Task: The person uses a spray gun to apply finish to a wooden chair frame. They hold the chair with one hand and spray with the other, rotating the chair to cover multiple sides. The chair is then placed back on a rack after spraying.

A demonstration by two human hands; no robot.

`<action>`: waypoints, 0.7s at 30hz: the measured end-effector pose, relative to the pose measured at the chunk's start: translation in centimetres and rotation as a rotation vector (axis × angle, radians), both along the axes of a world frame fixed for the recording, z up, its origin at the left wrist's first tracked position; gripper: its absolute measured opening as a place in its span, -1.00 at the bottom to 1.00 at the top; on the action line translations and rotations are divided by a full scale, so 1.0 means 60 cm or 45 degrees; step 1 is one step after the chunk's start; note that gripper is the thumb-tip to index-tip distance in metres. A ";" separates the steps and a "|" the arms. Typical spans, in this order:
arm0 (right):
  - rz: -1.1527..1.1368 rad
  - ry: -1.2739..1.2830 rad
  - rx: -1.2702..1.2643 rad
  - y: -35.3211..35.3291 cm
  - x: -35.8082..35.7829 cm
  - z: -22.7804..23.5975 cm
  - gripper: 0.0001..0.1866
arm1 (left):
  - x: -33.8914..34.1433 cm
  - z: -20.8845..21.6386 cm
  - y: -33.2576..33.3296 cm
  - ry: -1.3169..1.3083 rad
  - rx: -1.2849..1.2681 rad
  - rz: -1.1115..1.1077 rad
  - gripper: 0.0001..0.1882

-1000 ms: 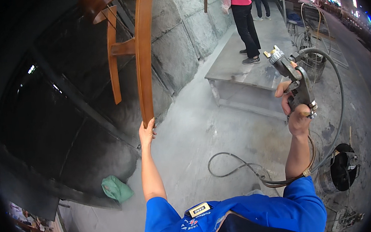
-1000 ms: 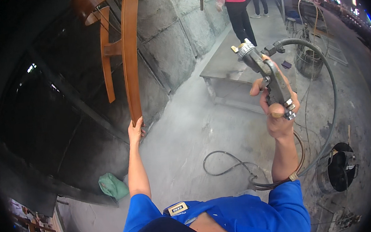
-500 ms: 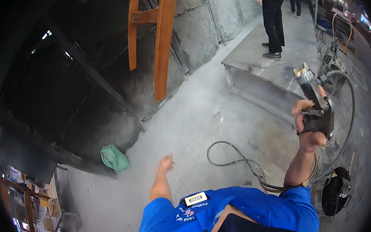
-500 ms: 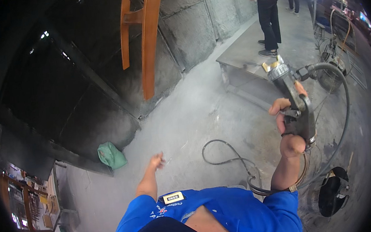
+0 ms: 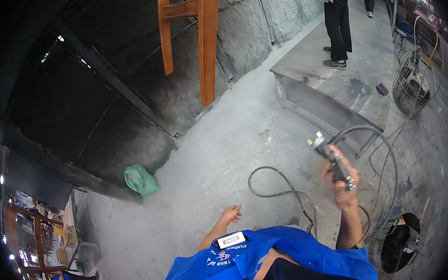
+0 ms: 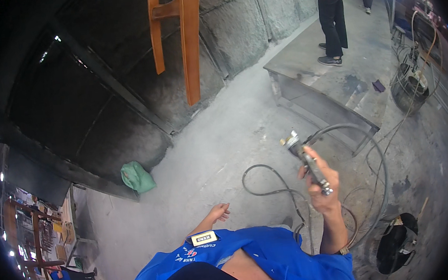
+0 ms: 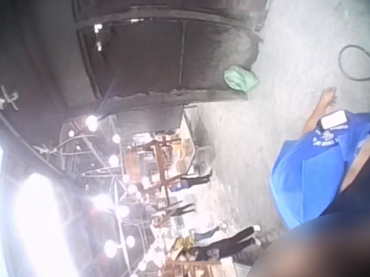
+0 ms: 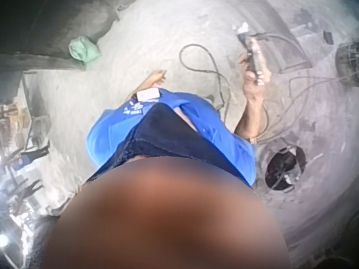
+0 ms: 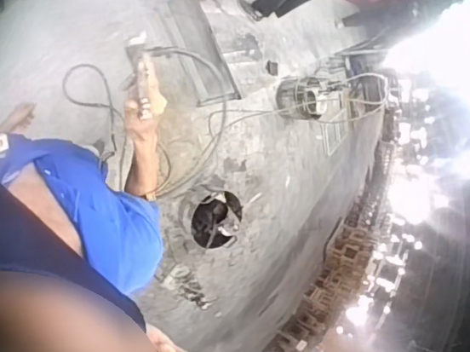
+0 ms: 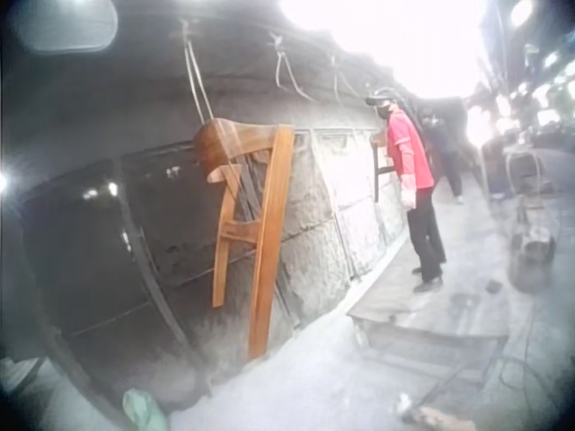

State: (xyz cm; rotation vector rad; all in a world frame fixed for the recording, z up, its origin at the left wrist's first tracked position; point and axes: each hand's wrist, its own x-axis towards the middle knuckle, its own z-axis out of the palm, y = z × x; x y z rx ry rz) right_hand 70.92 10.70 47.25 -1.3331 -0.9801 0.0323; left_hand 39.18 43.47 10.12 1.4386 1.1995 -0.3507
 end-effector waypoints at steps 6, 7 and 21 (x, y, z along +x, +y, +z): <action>0.278 0.255 -0.308 -0.004 -0.013 -0.063 -0.13 | 0.067 0.002 -0.055 -0.002 -0.001 -0.146 -0.38; 0.287 0.246 -0.240 0.003 -0.013 -0.068 -0.13 | 0.067 0.000 -0.066 0.007 -0.008 -0.154 -0.38; 0.379 0.198 -0.394 0.203 -0.123 -0.074 -0.18 | -0.190 -0.031 -0.083 -0.029 -0.092 0.262 -0.36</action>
